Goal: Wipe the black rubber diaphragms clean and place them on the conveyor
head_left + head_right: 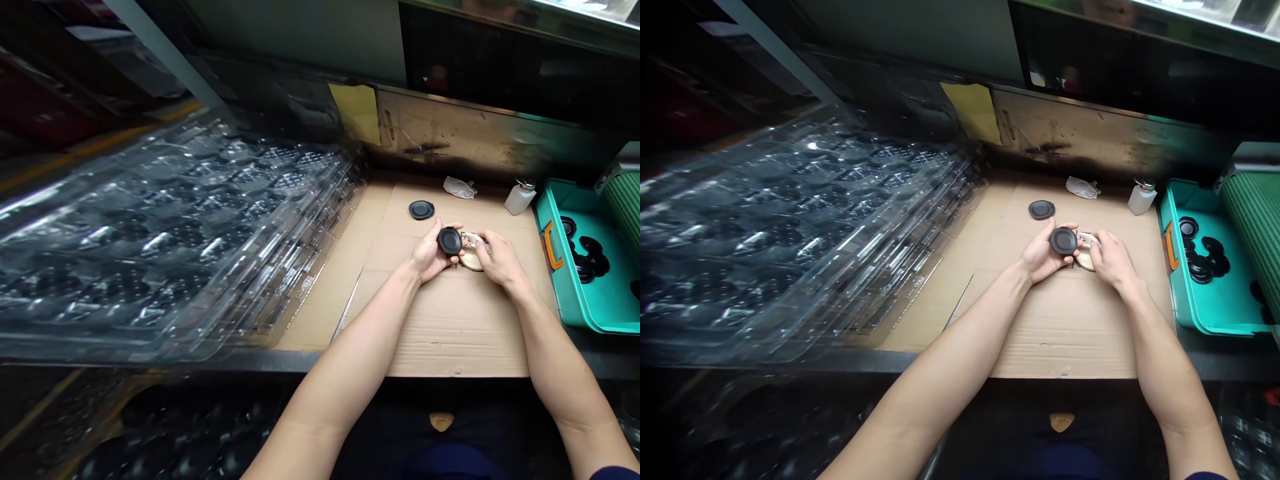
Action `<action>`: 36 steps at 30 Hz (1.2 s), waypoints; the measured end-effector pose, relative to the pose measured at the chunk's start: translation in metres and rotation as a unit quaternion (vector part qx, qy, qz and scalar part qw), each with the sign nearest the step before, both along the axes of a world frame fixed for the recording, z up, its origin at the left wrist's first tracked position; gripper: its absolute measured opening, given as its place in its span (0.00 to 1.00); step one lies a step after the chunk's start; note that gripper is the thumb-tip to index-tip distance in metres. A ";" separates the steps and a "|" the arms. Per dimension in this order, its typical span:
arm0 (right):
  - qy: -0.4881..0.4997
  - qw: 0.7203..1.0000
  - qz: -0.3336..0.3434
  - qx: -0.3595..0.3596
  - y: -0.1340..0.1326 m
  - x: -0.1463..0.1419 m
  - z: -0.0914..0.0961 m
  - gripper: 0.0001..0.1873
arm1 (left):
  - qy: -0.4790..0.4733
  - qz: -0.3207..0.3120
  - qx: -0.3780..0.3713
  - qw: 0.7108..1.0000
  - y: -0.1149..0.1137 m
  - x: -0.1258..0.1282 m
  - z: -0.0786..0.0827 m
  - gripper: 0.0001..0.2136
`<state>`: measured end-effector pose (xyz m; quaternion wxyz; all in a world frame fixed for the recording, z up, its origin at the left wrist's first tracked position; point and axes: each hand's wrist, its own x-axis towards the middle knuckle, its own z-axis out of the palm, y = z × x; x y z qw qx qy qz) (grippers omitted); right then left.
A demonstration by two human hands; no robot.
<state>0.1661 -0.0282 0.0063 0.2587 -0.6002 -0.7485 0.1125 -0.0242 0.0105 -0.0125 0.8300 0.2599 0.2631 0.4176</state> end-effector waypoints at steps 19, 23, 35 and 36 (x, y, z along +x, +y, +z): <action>-0.096 0.994 -0.005 0.059 -0.015 -0.024 0.003 0.16 | 0.199 0.014 0.146 0.969 -0.015 0.018 -0.011 0.26; -0.146 0.988 -0.033 0.047 -0.015 -0.025 0.005 0.15 | 0.234 0.024 0.175 0.956 -0.015 0.017 -0.013 0.26; -0.124 0.985 -0.014 0.120 -0.006 -0.023 -0.006 0.12 | 0.320 0.005 0.227 0.920 -0.014 0.018 -0.008 0.26; -0.124 0.986 -0.010 0.114 -0.005 -0.022 -0.007 0.11 | 0.326 0.005 0.230 0.917 -0.015 0.017 -0.007 0.26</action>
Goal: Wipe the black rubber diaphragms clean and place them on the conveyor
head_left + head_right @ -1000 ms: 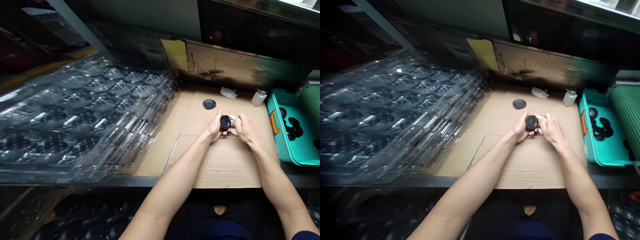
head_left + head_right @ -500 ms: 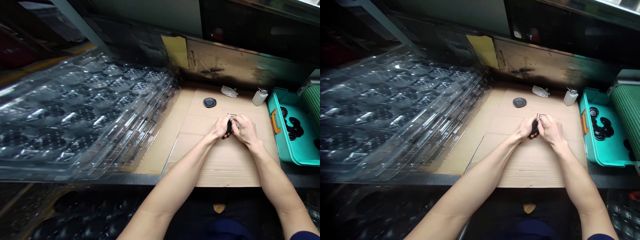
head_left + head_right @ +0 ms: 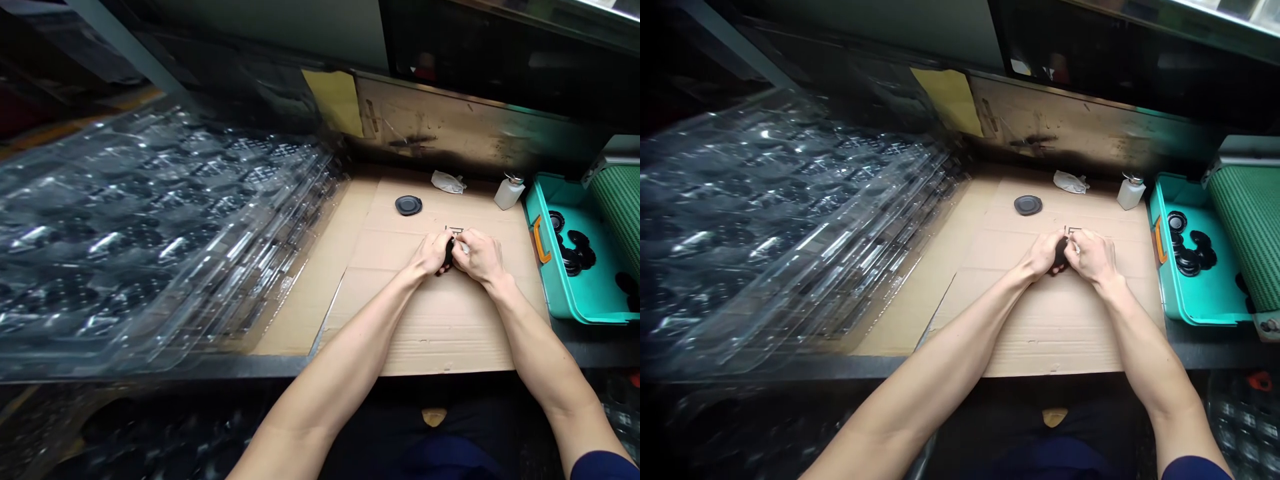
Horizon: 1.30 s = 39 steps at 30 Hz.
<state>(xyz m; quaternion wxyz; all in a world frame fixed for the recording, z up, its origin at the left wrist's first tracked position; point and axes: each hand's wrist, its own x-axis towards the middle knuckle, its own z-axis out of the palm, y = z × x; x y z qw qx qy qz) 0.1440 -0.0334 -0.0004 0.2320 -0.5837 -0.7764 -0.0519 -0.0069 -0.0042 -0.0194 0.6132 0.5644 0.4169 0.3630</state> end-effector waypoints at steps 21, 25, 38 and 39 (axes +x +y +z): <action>-0.035 0.998 0.047 0.003 0.004 0.007 0.004 0.11 | 0.020 0.013 -0.004 1.000 -0.001 0.002 0.001 0.28; -0.033 0.998 0.060 0.015 0.006 0.007 0.004 0.14 | 0.025 0.005 0.000 1.000 -0.002 0.002 0.003 0.27; -0.050 0.996 0.069 0.004 0.006 0.008 0.002 0.12 | 0.002 0.024 -0.032 0.999 -0.005 0.004 0.009 0.25; -0.052 0.996 0.071 0.011 0.006 0.007 0.002 0.13 | 0.005 0.026 -0.034 0.999 -0.004 0.004 0.008 0.25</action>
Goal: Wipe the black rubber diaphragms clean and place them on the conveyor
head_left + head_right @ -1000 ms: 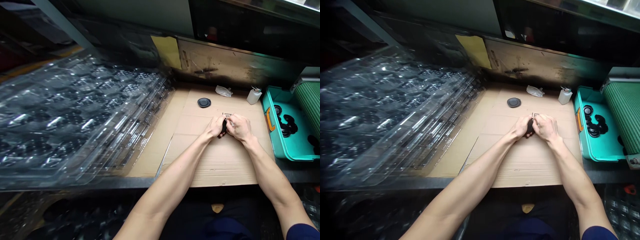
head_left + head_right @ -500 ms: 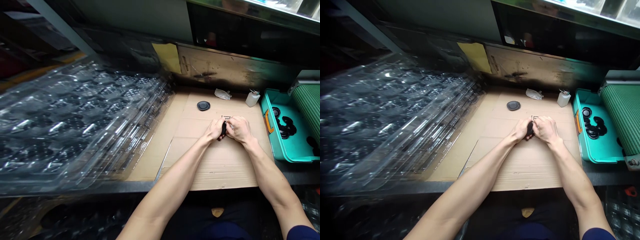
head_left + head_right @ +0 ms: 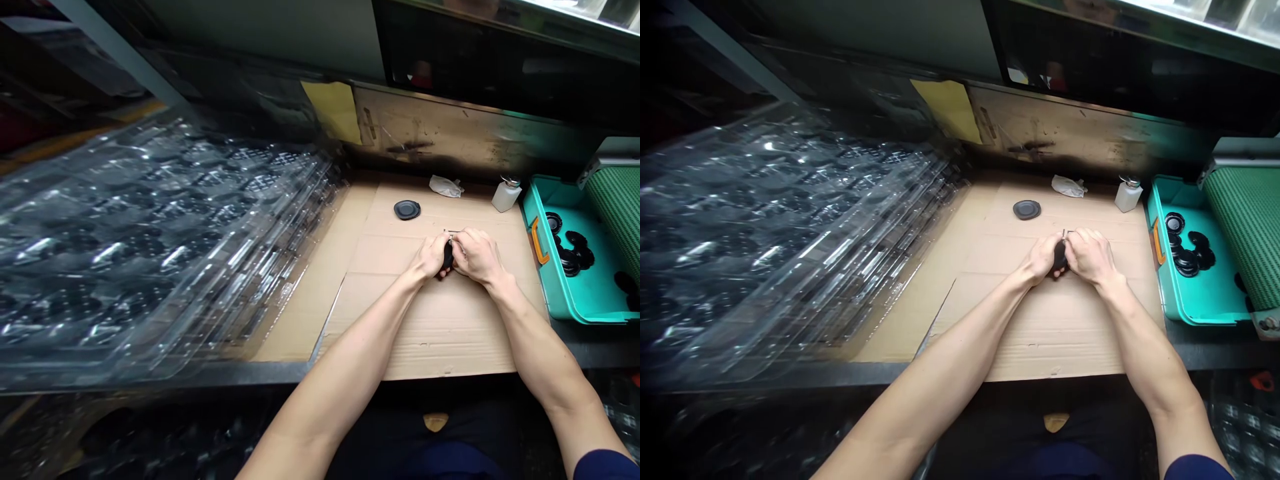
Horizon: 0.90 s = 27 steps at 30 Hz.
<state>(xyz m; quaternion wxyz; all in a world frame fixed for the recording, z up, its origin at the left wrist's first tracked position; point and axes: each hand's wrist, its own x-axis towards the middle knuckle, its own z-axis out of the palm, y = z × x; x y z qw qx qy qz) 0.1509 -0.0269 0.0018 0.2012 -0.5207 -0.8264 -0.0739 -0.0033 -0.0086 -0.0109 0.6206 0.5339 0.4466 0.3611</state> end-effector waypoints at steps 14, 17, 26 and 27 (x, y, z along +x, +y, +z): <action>0.012 1.000 -0.024 -0.001 0.000 -0.001 -0.006 0.11 | 0.011 -0.005 0.028 1.000 -0.001 0.001 -0.005 0.26; 0.009 0.999 -0.032 -0.007 0.000 -0.002 -0.006 0.10 | 0.021 0.001 0.029 0.999 0.000 0.001 -0.008 0.26; 0.019 0.998 -0.047 -0.023 -0.003 -0.004 0.000 0.09 | 0.036 -0.013 0.060 0.997 -0.001 0.001 -0.007 0.26; 0.022 0.998 -0.048 -0.021 -0.004 -0.004 0.001 0.10 | 0.042 -0.017 0.067 0.997 -0.001 0.000 -0.006 0.26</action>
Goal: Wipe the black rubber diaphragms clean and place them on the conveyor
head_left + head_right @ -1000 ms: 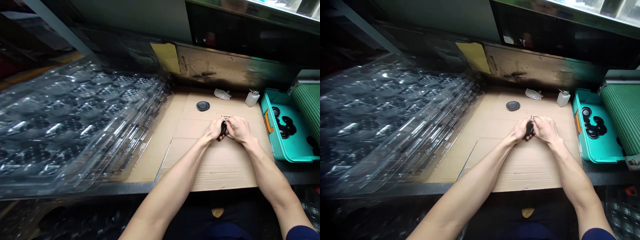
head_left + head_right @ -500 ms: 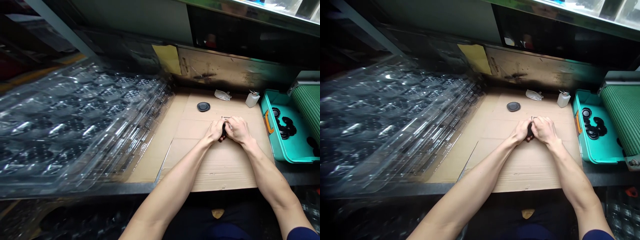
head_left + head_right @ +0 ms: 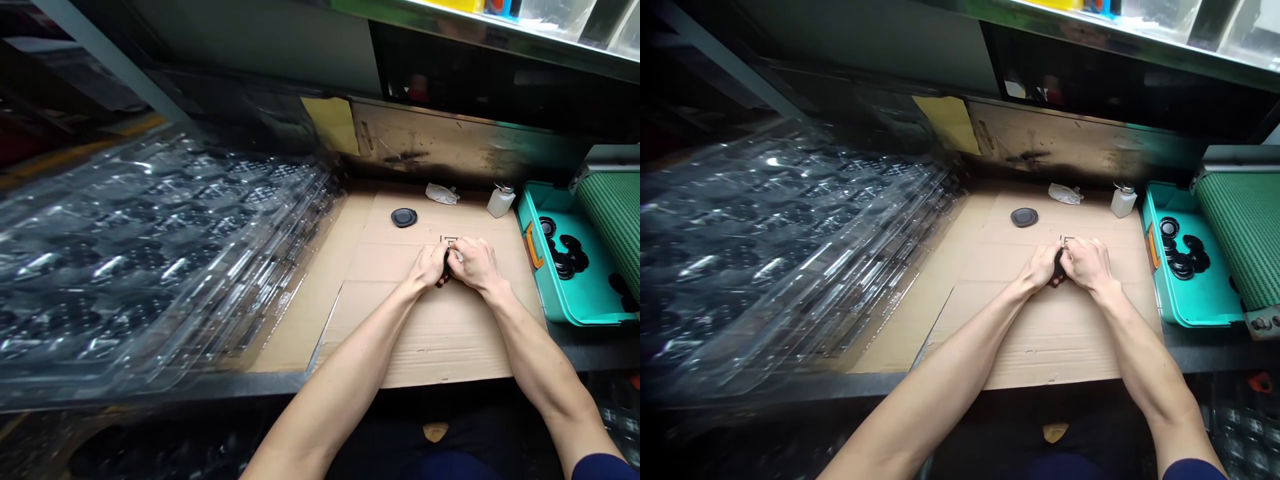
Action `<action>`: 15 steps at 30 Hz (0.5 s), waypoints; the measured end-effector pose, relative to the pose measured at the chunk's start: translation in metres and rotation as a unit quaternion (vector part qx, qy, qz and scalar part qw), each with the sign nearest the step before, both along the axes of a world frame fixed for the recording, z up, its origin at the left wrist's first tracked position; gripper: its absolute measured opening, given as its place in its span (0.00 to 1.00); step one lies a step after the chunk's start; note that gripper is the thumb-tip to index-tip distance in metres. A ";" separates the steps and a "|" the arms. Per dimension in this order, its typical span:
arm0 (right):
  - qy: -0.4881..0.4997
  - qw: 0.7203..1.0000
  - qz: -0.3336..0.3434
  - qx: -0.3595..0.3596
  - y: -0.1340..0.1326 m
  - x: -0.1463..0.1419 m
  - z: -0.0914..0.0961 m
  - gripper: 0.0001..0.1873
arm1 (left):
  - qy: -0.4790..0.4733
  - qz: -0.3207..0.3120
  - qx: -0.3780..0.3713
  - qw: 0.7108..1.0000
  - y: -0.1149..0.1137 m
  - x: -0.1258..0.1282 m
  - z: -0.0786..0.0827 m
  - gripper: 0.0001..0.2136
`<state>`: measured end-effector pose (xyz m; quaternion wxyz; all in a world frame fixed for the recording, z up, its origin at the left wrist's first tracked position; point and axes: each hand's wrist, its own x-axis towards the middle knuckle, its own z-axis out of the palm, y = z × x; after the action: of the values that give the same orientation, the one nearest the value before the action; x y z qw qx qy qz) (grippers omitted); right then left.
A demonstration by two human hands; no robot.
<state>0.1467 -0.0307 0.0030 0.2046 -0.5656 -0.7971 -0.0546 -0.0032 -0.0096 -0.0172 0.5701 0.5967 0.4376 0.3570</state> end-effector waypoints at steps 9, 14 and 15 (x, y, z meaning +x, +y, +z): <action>0.088 0.995 -0.036 0.009 -0.004 0.000 -0.004 0.09 | -0.064 0.005 -0.067 0.996 -0.003 0.005 0.002 0.23; 0.258 0.956 -0.116 0.074 0.005 0.018 -0.015 0.14 | -0.325 0.040 -0.321 0.889 0.005 -0.002 0.015 0.24; 0.277 0.947 -0.140 0.078 0.009 0.023 -0.019 0.14 | -0.364 0.036 -0.363 0.857 0.007 -0.006 0.018 0.24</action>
<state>0.1698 -0.0216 -0.0158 0.4515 -0.6462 -0.6151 0.0142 -0.0093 -0.0021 0.0006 0.8518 0.1588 0.3183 0.3846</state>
